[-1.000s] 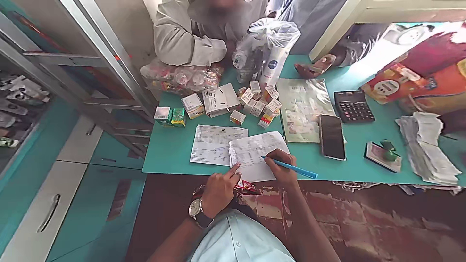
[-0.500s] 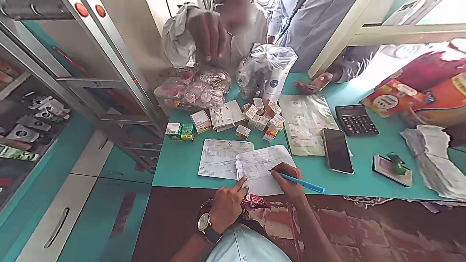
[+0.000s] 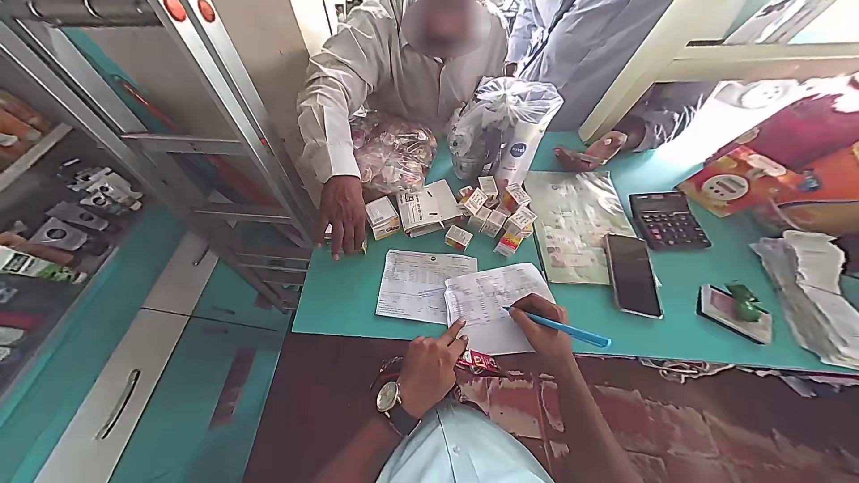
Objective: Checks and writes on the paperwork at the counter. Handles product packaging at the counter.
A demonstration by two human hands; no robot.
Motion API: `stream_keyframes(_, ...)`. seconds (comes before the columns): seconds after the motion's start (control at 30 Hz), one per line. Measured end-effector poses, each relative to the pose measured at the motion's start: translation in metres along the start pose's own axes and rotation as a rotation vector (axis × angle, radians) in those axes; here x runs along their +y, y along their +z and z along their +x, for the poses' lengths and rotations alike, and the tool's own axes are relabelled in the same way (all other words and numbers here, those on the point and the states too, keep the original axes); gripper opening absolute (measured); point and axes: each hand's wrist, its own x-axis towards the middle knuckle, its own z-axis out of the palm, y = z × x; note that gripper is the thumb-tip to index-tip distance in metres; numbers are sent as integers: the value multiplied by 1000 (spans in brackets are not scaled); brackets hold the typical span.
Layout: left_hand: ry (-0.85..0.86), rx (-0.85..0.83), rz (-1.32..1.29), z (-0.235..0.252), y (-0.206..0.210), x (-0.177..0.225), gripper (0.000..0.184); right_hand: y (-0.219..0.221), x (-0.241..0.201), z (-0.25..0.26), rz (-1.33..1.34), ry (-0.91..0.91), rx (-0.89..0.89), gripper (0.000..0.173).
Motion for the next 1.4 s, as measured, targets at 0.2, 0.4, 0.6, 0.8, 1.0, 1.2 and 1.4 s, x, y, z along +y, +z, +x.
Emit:
stream_keyframes(0.2, -6, -60, -4, 1, -5, 1, 43, 0, 0, -1, 35, 9, 7, 5)
stream_keyframes(0.4, 4, -48, -16, 1, -5, 0, 44, 0, 0, 0, 25, -2, 9, 7)
stream_keyframes(0.6, -15, -110, -8, 2, -9, 1, 45, 1, 0, -1, 14, 6, 13, 6)
stream_keyframes(0.8, 12, -78, -9, 1, -6, 0, 44, 0, -1, -1, -16, 34, 2, 7)
stream_keyframes(1.0, 14, -33, -12, 0, -4, -1, 43, 1, 6, 0, -13, -7, 2, 8)
stream_keyframes(1.2, 33, 19, 49, -1, 5, -3, 42, 0, 9, -1, 11, -10, 14, 7)
stream_keyframes(1.4, 42, 45, 46, -1, 5, -4, 43, 0, 7, 0, 38, -10, 11, 8)
